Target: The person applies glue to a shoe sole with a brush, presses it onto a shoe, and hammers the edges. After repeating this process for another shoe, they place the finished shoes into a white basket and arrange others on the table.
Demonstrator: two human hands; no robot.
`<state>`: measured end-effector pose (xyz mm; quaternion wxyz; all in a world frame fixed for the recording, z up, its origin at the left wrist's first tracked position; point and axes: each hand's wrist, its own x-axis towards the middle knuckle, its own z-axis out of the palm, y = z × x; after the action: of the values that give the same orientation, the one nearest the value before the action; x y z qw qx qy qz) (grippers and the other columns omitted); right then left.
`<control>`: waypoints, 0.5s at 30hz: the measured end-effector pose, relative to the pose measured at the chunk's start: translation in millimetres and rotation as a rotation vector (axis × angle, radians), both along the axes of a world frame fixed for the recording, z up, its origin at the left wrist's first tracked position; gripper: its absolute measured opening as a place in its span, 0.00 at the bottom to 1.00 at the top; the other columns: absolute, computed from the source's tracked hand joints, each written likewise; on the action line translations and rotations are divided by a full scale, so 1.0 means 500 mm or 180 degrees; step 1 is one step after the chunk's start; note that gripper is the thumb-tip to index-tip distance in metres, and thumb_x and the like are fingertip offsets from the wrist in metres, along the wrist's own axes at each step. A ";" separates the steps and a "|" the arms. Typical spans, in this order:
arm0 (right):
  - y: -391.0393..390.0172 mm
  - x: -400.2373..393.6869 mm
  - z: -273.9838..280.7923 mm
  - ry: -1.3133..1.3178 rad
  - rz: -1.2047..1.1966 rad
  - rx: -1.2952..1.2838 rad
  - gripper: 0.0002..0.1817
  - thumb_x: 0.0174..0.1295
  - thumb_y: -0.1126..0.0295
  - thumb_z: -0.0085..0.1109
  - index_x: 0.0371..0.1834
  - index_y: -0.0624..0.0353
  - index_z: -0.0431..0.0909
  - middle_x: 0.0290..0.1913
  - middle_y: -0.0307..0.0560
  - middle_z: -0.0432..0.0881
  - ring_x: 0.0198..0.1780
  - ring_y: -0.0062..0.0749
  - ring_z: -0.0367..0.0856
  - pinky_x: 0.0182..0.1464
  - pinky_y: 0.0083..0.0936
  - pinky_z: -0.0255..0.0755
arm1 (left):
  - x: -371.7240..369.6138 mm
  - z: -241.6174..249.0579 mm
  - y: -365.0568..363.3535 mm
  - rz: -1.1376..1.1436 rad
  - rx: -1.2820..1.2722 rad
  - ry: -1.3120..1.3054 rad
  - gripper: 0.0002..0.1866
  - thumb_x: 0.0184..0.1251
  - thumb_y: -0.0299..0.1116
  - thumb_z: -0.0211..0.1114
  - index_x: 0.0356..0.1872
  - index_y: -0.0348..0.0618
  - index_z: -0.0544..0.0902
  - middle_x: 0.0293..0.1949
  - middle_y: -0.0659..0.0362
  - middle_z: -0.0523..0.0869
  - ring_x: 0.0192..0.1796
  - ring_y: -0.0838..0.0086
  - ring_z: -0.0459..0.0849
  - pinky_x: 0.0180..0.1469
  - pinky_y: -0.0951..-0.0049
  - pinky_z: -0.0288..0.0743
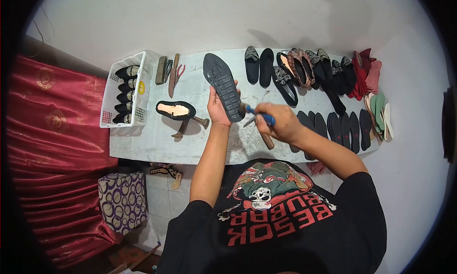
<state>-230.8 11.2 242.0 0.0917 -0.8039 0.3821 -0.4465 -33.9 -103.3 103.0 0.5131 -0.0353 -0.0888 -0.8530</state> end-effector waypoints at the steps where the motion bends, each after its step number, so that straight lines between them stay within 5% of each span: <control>1: -0.009 -0.002 0.001 -0.0031 -0.0135 0.0259 0.10 0.63 0.72 0.69 0.44 0.60 0.79 0.26 0.50 0.81 0.25 0.47 0.85 0.30 0.39 0.79 | -0.004 0.003 0.004 0.0013 0.0009 -0.0009 0.31 0.87 0.57 0.43 0.70 0.46 0.80 0.63 0.41 0.86 0.56 0.46 0.88 0.60 0.50 0.86; 9: 0.014 0.039 0.002 -0.0163 0.0315 0.0095 0.12 0.67 0.69 0.67 0.48 0.61 0.78 0.29 0.52 0.83 0.27 0.47 0.85 0.31 0.38 0.79 | 0.000 0.023 -0.007 0.0273 0.0261 -0.0340 0.30 0.88 0.56 0.43 0.70 0.43 0.80 0.62 0.41 0.86 0.55 0.49 0.89 0.60 0.53 0.86; 15: -0.020 0.077 -0.013 -0.0234 0.0235 0.0934 0.11 0.69 0.67 0.65 0.48 0.61 0.78 0.30 0.53 0.85 0.29 0.50 0.87 0.34 0.40 0.81 | 0.028 0.039 -0.038 0.0269 0.0254 -0.0704 0.30 0.88 0.55 0.44 0.70 0.42 0.78 0.60 0.40 0.87 0.50 0.52 0.92 0.54 0.56 0.90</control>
<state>-192.6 1.2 235.4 0.2385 -0.7785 0.4098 -0.4113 -20.1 -122.4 122.3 0.5366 0.0832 -0.1122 -0.8322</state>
